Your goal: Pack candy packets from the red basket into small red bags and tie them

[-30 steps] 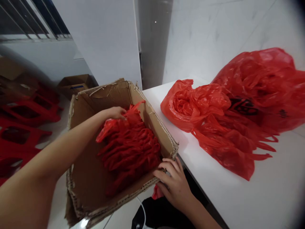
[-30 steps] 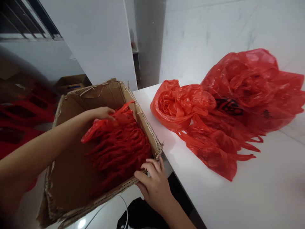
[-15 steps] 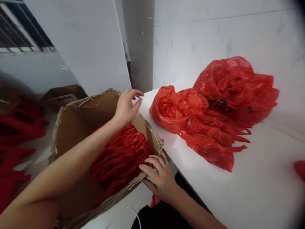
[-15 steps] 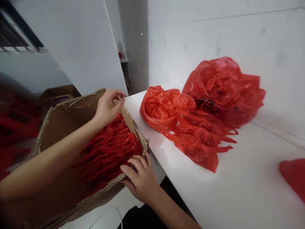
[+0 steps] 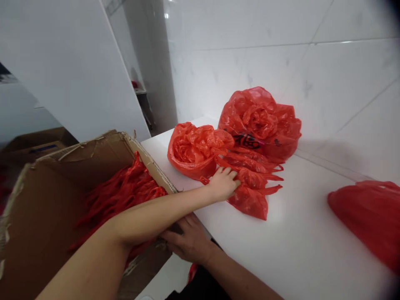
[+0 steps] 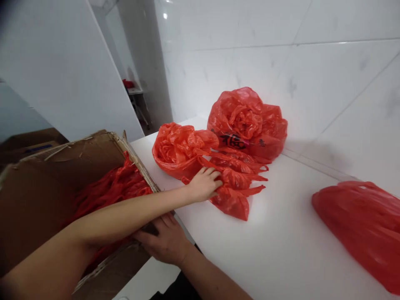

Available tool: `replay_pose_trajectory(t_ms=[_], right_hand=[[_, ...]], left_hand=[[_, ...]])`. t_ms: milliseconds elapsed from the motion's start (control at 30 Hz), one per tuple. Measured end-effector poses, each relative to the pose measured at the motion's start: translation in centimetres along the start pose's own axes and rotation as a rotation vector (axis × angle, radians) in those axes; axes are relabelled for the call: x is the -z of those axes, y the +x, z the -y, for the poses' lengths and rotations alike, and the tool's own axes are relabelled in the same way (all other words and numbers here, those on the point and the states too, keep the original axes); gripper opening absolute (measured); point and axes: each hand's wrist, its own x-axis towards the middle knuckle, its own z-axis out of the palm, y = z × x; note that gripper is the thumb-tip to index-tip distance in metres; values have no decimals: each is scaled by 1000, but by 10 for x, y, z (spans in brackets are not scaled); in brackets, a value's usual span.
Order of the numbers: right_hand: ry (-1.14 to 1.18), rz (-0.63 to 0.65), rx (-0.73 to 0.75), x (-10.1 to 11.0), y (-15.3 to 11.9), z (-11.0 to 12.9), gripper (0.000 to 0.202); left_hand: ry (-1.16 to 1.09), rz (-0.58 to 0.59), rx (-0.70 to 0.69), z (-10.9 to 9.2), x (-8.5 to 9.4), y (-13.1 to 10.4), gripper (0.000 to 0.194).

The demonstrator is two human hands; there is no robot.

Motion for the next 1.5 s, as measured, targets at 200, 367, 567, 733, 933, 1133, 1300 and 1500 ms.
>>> replay_pose_trajectory(t_ms=[200, 367, 567, 733, 933, 1133, 1300, 1500], right_hand=[[5, 27, -33, 7, -1, 2, 42], [4, 56, -50, 6, -4, 4, 42], [45, 70, -64, 8, 1, 5, 37], [37, 61, -54, 8, 2, 5, 39], [41, 53, -49, 7, 2, 5, 42], [32, 49, -52, 4, 3, 3, 42], [26, 48, -81, -1, 0, 2, 40], [-46, 82, -99, -9, -4, 1, 44]], left_hand=[[-294, 59, 92, -3, 60, -44, 23], [-1245, -17, 486, 27, 129, -133, 21], [-1106, -204, 995, 114, 150, -236, 47], [-753, -88, 1135, 181, 103, -270, 57], [-346, -277, 1359, 224, 53, -267, 32], [-180, -499, 1309, 216, 69, -240, 27], [-156, -749, 823, 122, 98, -176, 21], [-116, -403, -247, -7, 85, -68, 21]])
